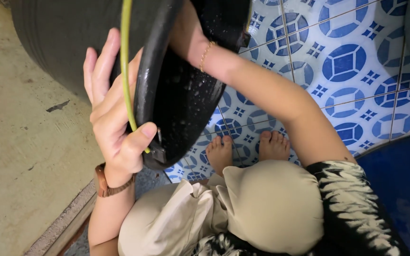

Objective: Cleaning a squat toilet and a bucket in a bathroom using a brush, detergent, and water.

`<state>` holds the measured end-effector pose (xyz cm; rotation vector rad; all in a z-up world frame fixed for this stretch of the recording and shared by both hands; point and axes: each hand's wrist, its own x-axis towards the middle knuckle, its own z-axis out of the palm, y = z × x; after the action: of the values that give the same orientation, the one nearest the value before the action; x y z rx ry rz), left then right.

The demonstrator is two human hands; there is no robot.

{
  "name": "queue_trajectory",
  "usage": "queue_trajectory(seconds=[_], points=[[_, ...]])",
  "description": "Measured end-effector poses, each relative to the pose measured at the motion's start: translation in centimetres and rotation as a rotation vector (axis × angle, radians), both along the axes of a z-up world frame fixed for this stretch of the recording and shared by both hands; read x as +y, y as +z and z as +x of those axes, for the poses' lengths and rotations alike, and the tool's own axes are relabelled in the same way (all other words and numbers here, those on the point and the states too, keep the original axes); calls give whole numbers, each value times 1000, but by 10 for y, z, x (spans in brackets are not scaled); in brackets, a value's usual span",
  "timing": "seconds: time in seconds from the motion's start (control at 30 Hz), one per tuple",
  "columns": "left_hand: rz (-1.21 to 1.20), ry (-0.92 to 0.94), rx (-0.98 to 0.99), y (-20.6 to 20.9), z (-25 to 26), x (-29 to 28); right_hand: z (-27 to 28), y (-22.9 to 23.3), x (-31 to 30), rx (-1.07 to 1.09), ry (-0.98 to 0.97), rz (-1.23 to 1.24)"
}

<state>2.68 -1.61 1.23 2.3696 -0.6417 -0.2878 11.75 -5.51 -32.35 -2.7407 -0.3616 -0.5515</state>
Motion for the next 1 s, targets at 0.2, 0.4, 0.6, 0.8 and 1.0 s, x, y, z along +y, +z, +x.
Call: queue_trajectory(seconds=[0.2, 0.4, 0.6, 0.8, 1.0], points=[[6, -65, -33, -8, -1, 14, -42, -8, 42, 281, 100, 380], [-17, -70, -56, -11, 0, 16, -28, 5, 9, 292, 127, 131], [-36, -39, -39, -4, 5, 4, -21, -11, -12, 378, 54, -7], [-50, -49, -57, -5, 4, 4, -97, 48, -29, 520, 394, 473], [-41, -48, -57, -3, 3, 5, -80, 33, -104, 180, -31, 97]])
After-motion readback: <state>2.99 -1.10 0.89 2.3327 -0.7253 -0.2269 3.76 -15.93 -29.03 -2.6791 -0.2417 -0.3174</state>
